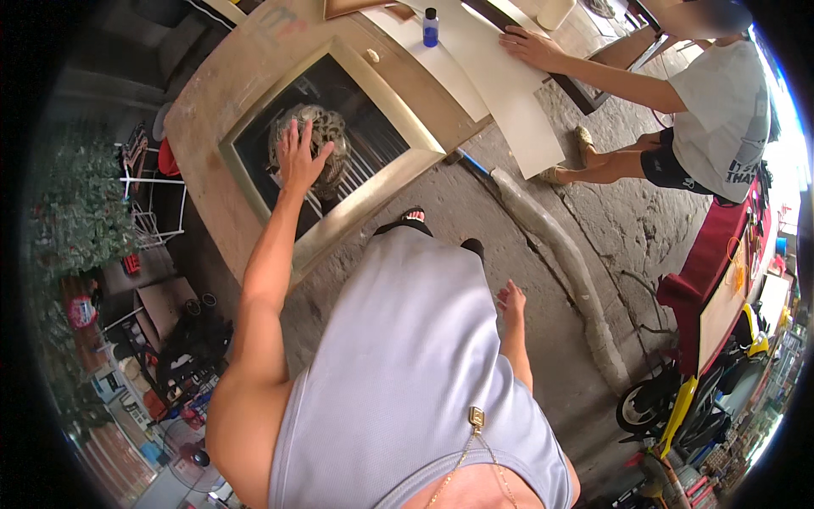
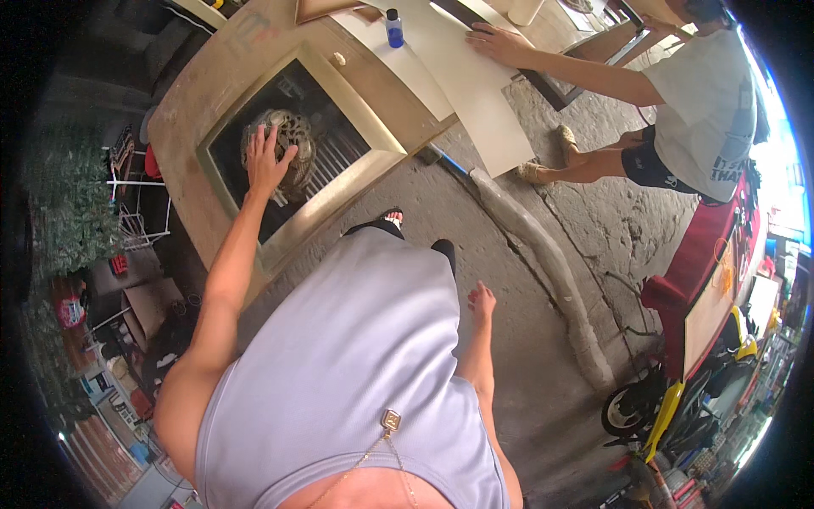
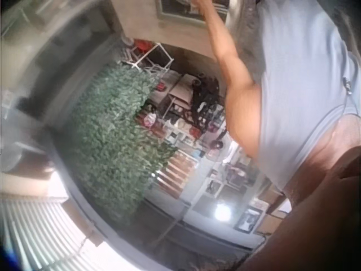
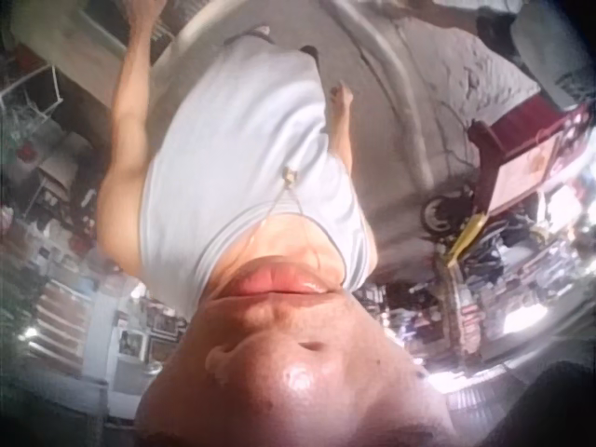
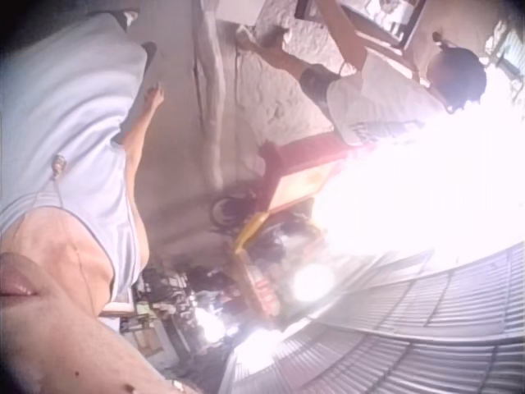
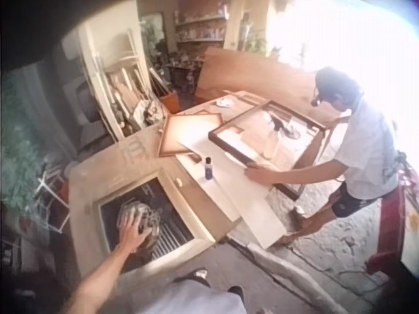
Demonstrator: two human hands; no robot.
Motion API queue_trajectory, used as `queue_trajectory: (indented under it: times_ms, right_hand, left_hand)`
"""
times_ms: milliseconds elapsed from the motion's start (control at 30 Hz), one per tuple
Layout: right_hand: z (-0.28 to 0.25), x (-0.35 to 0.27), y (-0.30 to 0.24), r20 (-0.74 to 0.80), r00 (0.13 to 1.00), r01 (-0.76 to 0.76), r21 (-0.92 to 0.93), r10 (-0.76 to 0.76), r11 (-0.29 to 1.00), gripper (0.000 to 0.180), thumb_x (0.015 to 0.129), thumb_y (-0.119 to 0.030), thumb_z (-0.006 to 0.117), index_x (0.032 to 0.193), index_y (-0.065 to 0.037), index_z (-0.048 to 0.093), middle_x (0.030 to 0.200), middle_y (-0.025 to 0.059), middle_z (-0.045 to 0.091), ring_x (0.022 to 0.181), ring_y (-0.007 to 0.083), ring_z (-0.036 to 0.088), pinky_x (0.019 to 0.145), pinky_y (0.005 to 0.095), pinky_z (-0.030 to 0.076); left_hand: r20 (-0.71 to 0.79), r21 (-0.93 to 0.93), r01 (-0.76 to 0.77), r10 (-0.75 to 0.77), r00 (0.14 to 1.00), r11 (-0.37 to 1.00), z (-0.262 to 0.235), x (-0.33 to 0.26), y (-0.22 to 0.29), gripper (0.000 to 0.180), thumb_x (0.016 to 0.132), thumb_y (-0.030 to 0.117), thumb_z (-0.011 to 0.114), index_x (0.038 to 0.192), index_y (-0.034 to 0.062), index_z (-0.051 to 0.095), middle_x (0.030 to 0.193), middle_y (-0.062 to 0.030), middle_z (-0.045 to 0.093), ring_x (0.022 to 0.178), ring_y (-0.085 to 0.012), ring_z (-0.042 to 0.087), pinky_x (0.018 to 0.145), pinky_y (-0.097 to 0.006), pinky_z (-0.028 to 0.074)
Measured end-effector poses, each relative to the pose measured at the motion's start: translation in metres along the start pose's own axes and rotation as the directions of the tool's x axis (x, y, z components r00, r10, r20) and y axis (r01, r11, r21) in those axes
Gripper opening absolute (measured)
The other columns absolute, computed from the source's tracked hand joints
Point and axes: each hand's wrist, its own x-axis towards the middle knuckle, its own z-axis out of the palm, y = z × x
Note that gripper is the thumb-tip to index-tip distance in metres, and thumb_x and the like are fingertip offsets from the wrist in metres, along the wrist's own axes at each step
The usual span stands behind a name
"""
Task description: The person carries a framed artwork outside and places it on a table. They then attach a yellow hanging wire to the back of the frame using a staple gun and tape, securing it at multiple points along the frame edges.
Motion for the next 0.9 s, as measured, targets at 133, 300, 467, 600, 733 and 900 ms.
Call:
queue_trajectory:
  times_ms: [133, 300, 467, 600, 733, 900]
  right_hand:
    - [0.062, -0.021, 0.014, 0.089, 0.980, 0.182, -0.053, -0.177, 0.982, 0.039, 0.084, -0.037, 0.064, 0.105, -0.004, 0.063, 0.084, 0.0039, 0.063, 0.076, 0.0135, 0.058, 0.067, 0.0288, 0.046]
    - [0.073, -0.042, 0.033, -0.094, 0.947, 0.307, -0.017, -0.308, 0.951, 0.036, 0.084, -0.027, 0.065, 0.102, 0.005, 0.063, 0.087, 0.0083, 0.065, 0.075, 0.0124, 0.058, 0.067, 0.0274, 0.047]
    - [0.049, -0.070, 0.054, -0.200, 0.980, 0.016, 0.106, 0.006, 0.994, 0.038, 0.079, -0.034, 0.068, 0.101, -0.002, 0.067, 0.085, 0.0065, 0.067, 0.076, 0.0163, 0.061, 0.065, 0.0290, 0.049]
    - [0.040, -0.076, 0.043, -0.292, 0.956, 0.002, -0.049, -0.016, 0.999, 0.041, 0.078, -0.035, 0.067, 0.102, -0.002, 0.067, 0.092, 0.0103, 0.068, 0.083, 0.0177, 0.063, 0.075, 0.0309, 0.050]
    - [0.030, -0.072, 0.035, -0.327, 0.945, -0.030, -0.092, -0.001, 0.995, 0.042, 0.074, -0.039, 0.068, 0.100, -0.006, 0.069, 0.101, 0.0143, 0.068, 0.098, 0.0248, 0.063, 0.088, 0.0349, 0.047]
    - [-0.021, -0.033, 0.032, -0.265, 0.964, 0.019, -0.005, -0.020, 1.000, 0.043, 0.074, -0.040, 0.069, 0.101, -0.006, 0.069, 0.097, 0.0117, 0.068, 0.090, 0.0206, 0.064, 0.079, 0.0329, 0.051]
  left_hand:
    - [0.027, 0.076, 0.031, -0.033, 0.999, 0.997, 0.032, 0.006, -0.005, 0.079, 0.083, 0.063, 0.050, 0.144, 0.0157, 0.029, 0.148, -0.0236, 0.021, 0.135, -0.0407, 0.023, 0.107, -0.056, 0.019]
    - [-0.144, -0.010, -0.050, 0.048, 0.988, 0.999, 0.024, 0.018, 0.015, 0.080, 0.082, 0.058, 0.055, 0.143, 0.0119, 0.030, 0.144, -0.0218, 0.029, 0.130, -0.0393, 0.030, 0.104, -0.055, 0.025]
    - [-0.093, 0.087, -0.027, 0.035, 0.995, 0.996, -0.016, 0.005, 0.029, 0.076, 0.080, 0.050, 0.061, 0.139, 0.0101, 0.035, 0.117, -0.0180, 0.056, 0.099, -0.0386, 0.054, 0.080, -0.050, 0.043]
    - [-0.228, 0.019, -0.092, 0.094, 0.969, 0.996, 0.001, -0.004, 0.020, 0.078, 0.083, 0.050, 0.060, 0.140, 0.0043, 0.033, 0.106, -0.0235, 0.059, 0.092, -0.0406, 0.056, 0.077, -0.049, 0.043]
    - [-0.285, 0.157, -0.117, 0.159, 0.945, 0.981, 0.015, 0.003, 0.015, 0.076, 0.085, 0.055, 0.055, 0.140, 0.0073, 0.033, 0.099, -0.0198, 0.059, 0.086, -0.0383, 0.057, 0.070, -0.048, 0.044]
    - [-0.236, 0.311, 0.003, 0.074, 0.969, 0.950, 0.025, -0.004, 0.003, 0.072, 0.086, 0.057, 0.051, 0.140, 0.0130, 0.034, 0.097, -0.0189, 0.058, 0.084, -0.0374, 0.057, 0.069, -0.049, 0.044]
